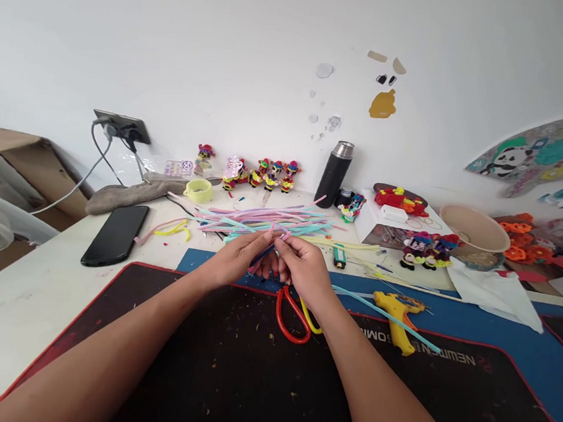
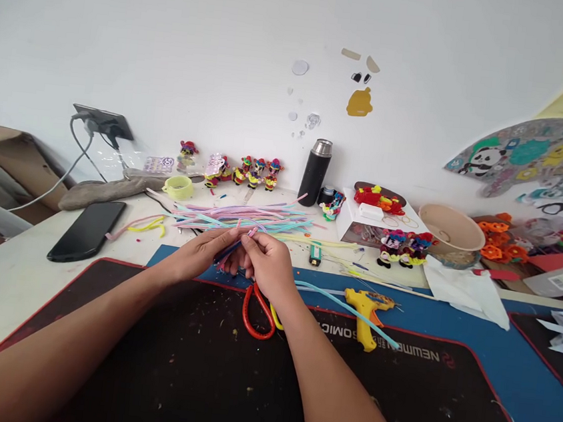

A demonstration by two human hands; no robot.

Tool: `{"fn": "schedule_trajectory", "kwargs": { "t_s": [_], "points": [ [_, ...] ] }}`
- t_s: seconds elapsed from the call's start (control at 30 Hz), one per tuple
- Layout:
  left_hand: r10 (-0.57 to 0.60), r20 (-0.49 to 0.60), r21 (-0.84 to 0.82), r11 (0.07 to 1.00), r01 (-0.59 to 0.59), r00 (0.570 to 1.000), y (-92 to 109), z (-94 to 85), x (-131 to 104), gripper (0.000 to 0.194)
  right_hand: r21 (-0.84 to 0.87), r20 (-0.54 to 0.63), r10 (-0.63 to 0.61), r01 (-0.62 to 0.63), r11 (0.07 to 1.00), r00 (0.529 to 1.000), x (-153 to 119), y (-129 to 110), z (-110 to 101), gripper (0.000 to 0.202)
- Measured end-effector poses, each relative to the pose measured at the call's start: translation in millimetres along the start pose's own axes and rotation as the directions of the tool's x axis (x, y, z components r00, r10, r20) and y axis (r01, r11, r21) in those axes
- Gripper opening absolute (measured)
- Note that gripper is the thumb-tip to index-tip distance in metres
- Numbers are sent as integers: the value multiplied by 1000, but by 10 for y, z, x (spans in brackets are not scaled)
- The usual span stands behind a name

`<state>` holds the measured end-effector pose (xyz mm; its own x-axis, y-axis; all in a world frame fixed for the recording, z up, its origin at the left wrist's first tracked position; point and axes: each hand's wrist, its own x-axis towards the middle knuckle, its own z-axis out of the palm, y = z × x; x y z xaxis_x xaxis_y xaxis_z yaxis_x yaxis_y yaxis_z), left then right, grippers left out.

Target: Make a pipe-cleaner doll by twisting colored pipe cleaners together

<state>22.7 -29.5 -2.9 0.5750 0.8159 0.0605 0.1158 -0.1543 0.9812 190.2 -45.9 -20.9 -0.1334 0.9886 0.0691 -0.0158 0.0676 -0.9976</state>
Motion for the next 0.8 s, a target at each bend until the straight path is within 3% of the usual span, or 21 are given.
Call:
{"fn": "schedule_trajectory", "kwargs": {
  "t_s": [0.17,0.37,0.63,0.8],
  "points": [
    [-35,20,61,998,34,999,-2,-24,32,61,-36,-20,16,-17,999,1000,5,61,-12,38],
    [-65,-45,218,973,73,997,20,-41,-8,59,-78,-41,16,-20,997,999,-1,33,-14,37],
    [-31,125,169,986,9,992,-34,-60,-17,50,-125,-19,-11,9,992,1000,-16,-8,-8,31],
    [-17,87,244,970,-5,996,-63,-59,-8,50,-104,11,-30,31,994,1000,-25,-11,-3,34]
  ]
}}
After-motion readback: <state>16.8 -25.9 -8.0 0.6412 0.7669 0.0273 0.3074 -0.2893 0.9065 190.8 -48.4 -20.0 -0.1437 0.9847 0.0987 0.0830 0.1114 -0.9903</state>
